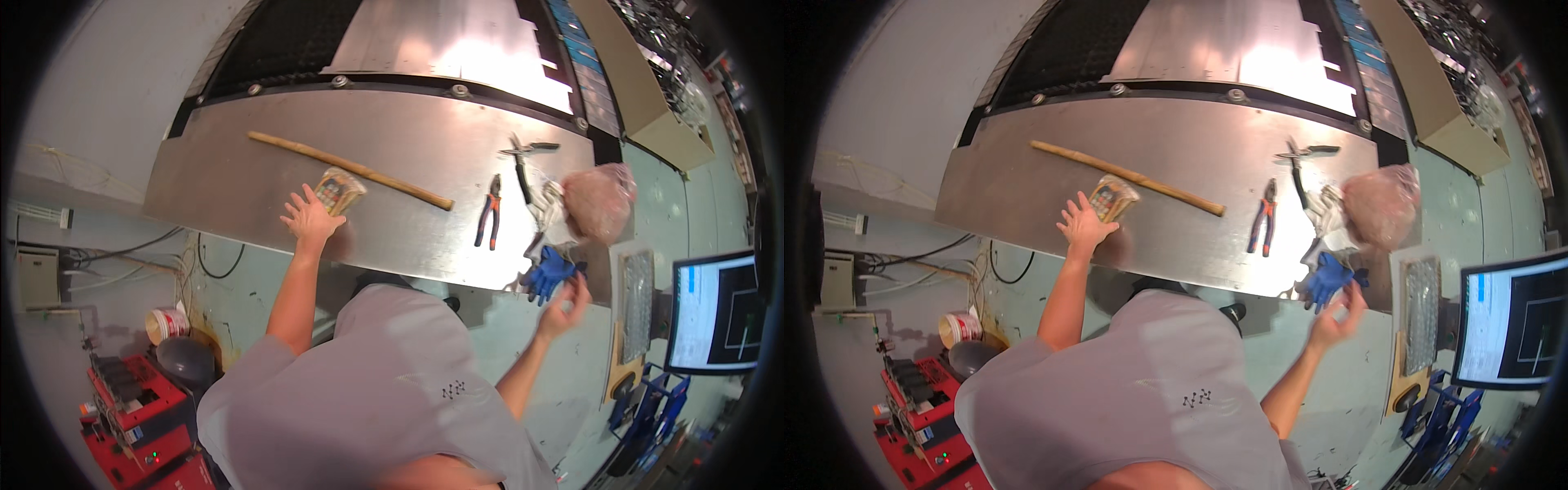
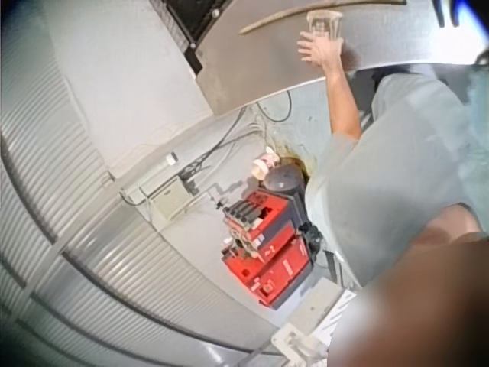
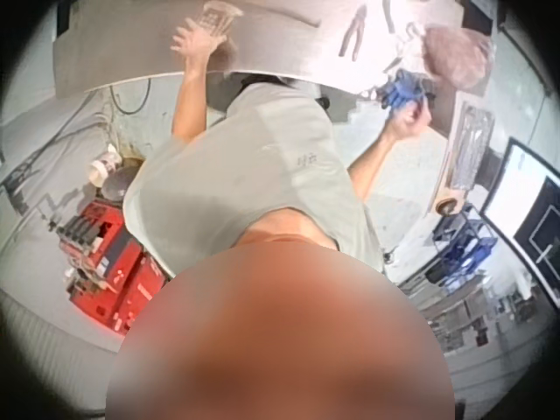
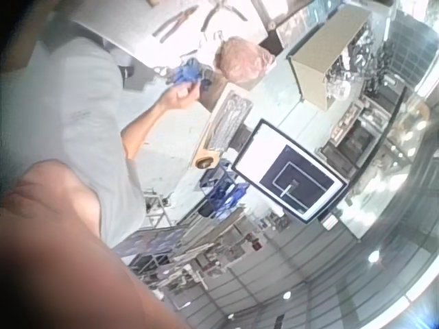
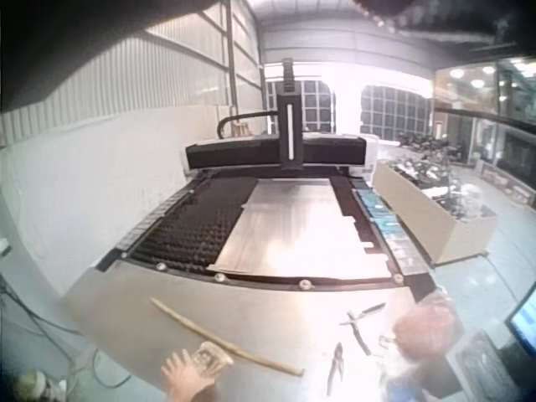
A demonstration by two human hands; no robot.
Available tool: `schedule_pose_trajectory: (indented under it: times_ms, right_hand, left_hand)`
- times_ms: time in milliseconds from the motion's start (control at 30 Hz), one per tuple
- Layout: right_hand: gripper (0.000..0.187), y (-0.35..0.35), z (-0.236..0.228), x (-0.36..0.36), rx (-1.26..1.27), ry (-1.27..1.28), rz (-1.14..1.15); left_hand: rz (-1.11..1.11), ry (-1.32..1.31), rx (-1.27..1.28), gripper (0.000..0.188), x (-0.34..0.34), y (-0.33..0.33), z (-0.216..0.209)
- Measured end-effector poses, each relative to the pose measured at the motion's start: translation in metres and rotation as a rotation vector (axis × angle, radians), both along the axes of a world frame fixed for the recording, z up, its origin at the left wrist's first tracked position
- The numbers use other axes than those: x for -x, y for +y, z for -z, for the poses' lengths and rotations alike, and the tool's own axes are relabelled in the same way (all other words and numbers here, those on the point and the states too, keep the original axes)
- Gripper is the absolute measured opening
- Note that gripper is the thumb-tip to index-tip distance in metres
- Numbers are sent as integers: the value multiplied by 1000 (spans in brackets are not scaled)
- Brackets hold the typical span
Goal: The person operates a computer mouse to view a CAD layout, then uses tin snips to cut multiple thin metal sheets on a workbench. The person repeatedly picks up sheets, aligns them, and cuts along edges, placing cut pieces aside.
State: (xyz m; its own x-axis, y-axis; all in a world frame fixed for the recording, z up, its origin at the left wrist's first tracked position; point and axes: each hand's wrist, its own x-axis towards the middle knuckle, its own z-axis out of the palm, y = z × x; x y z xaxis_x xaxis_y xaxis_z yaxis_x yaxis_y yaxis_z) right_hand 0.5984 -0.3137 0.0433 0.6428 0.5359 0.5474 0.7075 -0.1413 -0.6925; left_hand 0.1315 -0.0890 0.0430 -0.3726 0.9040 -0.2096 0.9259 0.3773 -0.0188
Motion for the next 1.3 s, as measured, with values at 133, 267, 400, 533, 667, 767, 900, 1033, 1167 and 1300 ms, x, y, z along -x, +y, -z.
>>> schedule_pose_trajectory:
  times_ms: [133, 267, 400, 533, 667, 767, 900, 1033, 1167, 1300]
  right_hand:
    - [43, 94, 23, 143, 312, 612, -667]
    - [61, 147, 27, 248, 786, 1211, -966]
    - [54, 170, 15, 302, 601, 1495, -892]
    - [39, 190, 12, 313, 359, 1464, -713]
    - [31, 194, 21, 318, 163, 1464, -656]
    - [36, 194, 26, 328, 381, 1125, -409]
    - [32, 201, 17, 339, 126, 1227, -477]
    - [33, 221, 18, 340, 51, 1313, -534]
    - [34, 230, 26, 333, 136, 1238, -569]
    - [41, 234, 18, 330, 220, 1178, -715]
  left_hand:
    - [148, -183, 229, 106, 46, 6, -9]
    - [62, -582, 99, 98, 30, -10, -11]
    - [232, -1039, -33, 95, 13, -25, -23]
    - [432, -1206, -71, 92, 19, -13, -25]
    - [432, -1389, 38, 80, 33, -8, -10]
    - [392, -1644, 130, 67, 32, -5, 0]
    - [211, -1732, 383, 64, 27, 14, 1]
    - [225, -1699, 448, 63, 42, 39, 1]
    - [196, -1704, 438, 64, 42, 47, 1]
    - [97, -1716, 384, 63, 37, 48, -16]
